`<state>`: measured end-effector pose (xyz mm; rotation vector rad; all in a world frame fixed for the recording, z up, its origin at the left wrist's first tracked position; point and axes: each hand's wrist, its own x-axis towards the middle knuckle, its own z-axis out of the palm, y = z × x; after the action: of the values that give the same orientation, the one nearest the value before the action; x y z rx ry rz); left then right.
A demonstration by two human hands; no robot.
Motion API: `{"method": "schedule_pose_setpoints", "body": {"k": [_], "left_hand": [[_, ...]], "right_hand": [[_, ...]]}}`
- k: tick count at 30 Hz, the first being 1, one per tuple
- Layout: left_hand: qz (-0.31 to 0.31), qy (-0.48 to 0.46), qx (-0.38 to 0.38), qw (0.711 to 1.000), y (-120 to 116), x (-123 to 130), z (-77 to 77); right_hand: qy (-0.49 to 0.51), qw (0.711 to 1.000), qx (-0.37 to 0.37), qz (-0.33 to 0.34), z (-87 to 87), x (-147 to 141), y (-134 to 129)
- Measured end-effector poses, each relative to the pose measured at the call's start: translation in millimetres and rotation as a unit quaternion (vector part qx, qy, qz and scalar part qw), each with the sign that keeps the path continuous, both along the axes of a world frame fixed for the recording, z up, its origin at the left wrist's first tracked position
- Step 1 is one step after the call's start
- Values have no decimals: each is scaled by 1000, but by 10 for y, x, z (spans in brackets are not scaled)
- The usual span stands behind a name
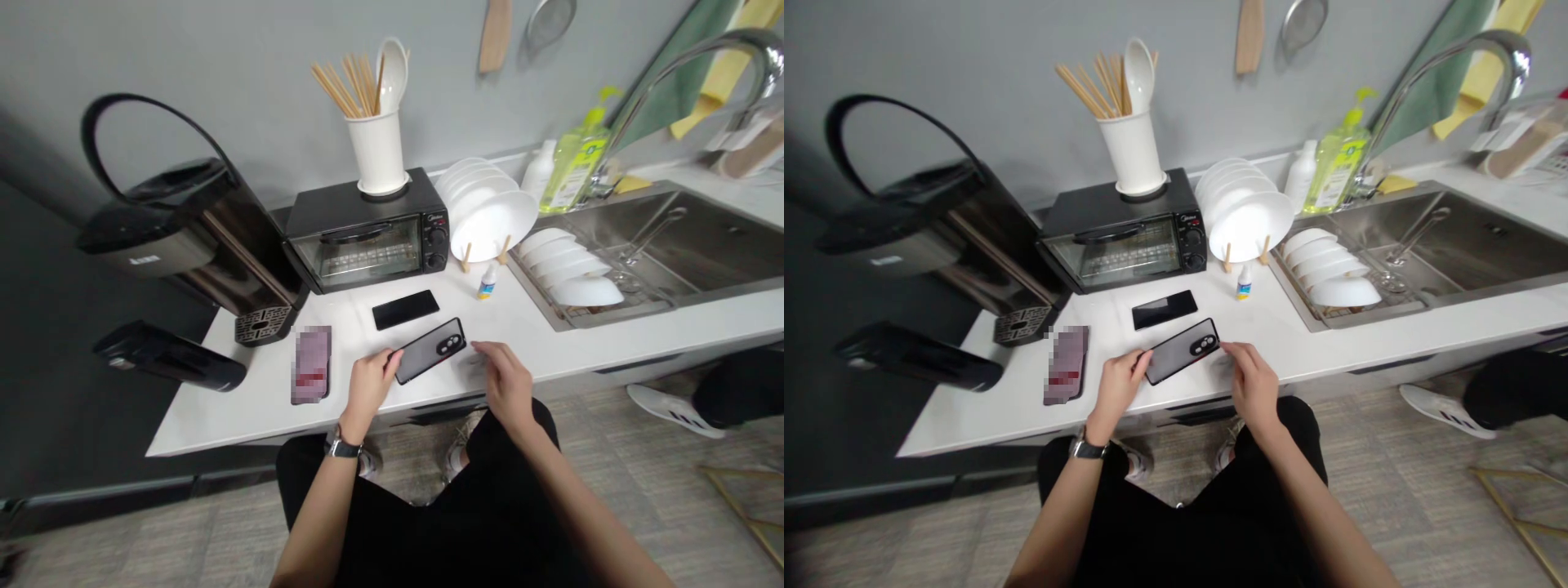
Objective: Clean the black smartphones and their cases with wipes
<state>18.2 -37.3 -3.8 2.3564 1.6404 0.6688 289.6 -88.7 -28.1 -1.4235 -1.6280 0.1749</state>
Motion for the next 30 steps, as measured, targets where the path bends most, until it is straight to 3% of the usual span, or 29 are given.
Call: {"method": "schedule_pose_setpoints", "body": {"k": [3,7,9,12,15,19,22,26,30], "left_hand": [[2,73,-42,996,187,43,131],[-12,88,34,995,515,14,212],[-30,87,69,993,733,-27,170],[-89,85,33,992,1014,-85,44],[-128,95,15,987,1115,-96,-48],[-107,129,42,985,1054,-56,-19],[-34,103,29,994,960,-52,78],[43,-64,40,996,676,-123,244],[20,-210,-30,977,267,-199,338]], "right_hand": [[-103,991,-31,77,36,-219,116],[-201,975,-55,81,-5,-332,222],[-196,976,-62,74,-17,-328,228],[-183,978,-69,75,-3,-310,211],[-181,977,-75,79,14,-310,200],[-177,979,-84,62,-3,-326,230],[-149,983,-89,59,-28,-358,350],[-105,987,-86,81,-24,-410,673],[-40,991,-83,92,20,-364,844]]}}
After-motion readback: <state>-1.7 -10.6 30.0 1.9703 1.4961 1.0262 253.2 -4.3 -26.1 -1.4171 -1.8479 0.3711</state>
